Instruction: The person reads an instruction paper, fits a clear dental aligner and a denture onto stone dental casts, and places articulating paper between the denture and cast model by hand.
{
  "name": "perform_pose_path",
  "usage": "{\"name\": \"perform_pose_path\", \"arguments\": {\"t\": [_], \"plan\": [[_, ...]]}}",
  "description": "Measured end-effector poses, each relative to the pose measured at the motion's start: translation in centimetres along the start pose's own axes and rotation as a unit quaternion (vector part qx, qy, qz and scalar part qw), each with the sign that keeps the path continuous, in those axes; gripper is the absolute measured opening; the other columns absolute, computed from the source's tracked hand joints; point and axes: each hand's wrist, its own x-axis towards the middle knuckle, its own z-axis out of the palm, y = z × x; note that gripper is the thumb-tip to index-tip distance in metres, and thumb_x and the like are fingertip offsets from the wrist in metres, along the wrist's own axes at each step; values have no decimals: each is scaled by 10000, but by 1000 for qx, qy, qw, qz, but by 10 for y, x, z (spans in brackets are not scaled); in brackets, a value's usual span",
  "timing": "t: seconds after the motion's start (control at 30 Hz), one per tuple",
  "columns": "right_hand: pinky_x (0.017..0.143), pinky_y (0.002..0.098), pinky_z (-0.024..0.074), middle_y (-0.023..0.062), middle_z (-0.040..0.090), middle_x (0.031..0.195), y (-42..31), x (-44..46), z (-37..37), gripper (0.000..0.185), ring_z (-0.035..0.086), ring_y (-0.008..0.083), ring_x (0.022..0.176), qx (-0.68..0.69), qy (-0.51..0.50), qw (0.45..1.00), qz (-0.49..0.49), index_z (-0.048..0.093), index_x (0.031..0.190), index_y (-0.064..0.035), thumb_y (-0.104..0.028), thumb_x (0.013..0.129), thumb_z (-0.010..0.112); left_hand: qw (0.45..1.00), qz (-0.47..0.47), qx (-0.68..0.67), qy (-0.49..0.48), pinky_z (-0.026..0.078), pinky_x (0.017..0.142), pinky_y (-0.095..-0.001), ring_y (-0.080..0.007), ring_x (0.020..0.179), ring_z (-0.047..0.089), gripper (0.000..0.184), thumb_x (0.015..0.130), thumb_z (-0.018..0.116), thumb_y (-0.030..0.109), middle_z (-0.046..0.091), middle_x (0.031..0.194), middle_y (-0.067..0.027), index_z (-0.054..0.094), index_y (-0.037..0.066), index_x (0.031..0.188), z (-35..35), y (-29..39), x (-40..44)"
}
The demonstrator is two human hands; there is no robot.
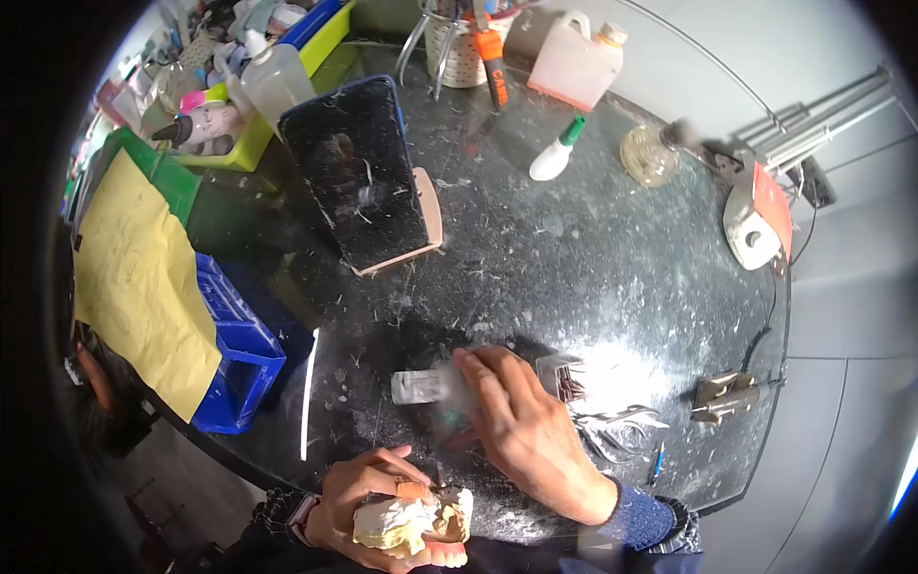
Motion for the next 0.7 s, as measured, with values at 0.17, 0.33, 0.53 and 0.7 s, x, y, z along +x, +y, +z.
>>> {"name": "perform_pose_path", "arguments": {"t": [0.17,0.33,0.53,0.7], "plan": [[876,362,489,178,490,1171,8,0,-40,537,483,341,1145,40,102,994,19,472,1109,-3,104,615,653,999,23,-13,44,500,709,-384,-266,759,593,462,638,769,262,589,885,-98,556,56,992,3,6,1],[962,379,383,123,591,1135,50,16,-75,487,458,279,1195,107,145,981,67,418,1078,-59,-20,682,699,999,21,32,5,482,779,-426,-245,774,627,494,595,795,276,623,824,-84,535,19,928,3,2,-1],[981,396,359,129,518,1225,130,12,-50,593,439,292,1193,87,87,990,66,427,1137,-45,-204,675,764,998,-8,-53,19,481,718,-389,-259,720,568,518,644,752,223,571,835,-122,472,2,1019,4,0,-4],[873,363,403,73,598,1053,107,9,-85,524,537,208,1032,43,158,981,106,590,1035,-54,-245,597,805,994,77,80,14,476,661,-382,-238,733,553,288,683,660,98,528,907,-127,565,148,951,12,-1,-11]]}}
